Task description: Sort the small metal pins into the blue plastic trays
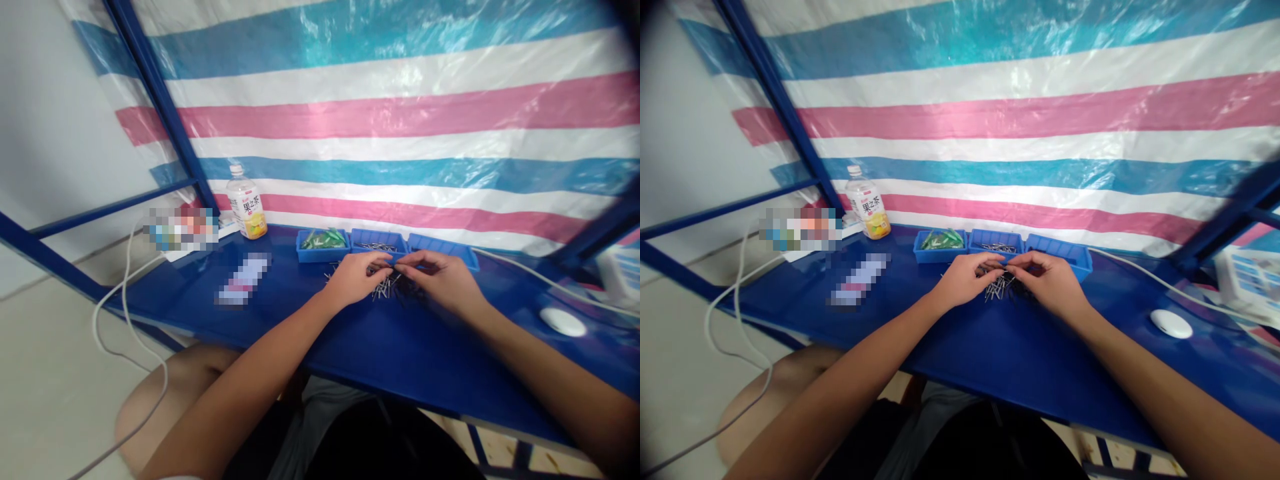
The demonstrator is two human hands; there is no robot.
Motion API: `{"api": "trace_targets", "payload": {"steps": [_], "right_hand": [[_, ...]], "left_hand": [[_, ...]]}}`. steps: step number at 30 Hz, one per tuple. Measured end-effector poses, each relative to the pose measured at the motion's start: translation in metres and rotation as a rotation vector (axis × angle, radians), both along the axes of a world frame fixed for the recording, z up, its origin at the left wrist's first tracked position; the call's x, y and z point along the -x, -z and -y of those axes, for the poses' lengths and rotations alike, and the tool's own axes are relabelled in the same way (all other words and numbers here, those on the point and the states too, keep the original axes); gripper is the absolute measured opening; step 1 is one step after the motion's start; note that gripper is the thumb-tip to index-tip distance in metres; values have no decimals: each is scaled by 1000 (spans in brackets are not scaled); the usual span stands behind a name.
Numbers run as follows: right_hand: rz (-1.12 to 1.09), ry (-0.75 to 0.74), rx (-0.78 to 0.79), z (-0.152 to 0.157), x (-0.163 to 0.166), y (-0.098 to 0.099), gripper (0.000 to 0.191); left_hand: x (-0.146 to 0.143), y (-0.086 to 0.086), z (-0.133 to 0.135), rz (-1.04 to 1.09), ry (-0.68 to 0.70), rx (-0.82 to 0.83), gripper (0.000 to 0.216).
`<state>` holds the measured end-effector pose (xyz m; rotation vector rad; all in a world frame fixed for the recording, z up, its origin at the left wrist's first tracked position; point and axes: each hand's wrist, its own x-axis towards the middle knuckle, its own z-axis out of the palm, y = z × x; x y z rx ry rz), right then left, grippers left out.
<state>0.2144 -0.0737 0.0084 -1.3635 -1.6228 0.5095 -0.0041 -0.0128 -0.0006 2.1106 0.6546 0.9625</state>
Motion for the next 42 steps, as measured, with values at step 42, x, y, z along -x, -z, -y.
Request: {"api": "trace_targets", "payload": {"steps": [42], "right_hand": [[137,-47,-90,5,11,0,36]], "left_hand": [[1,3,-4,115,21,107,25]]}}
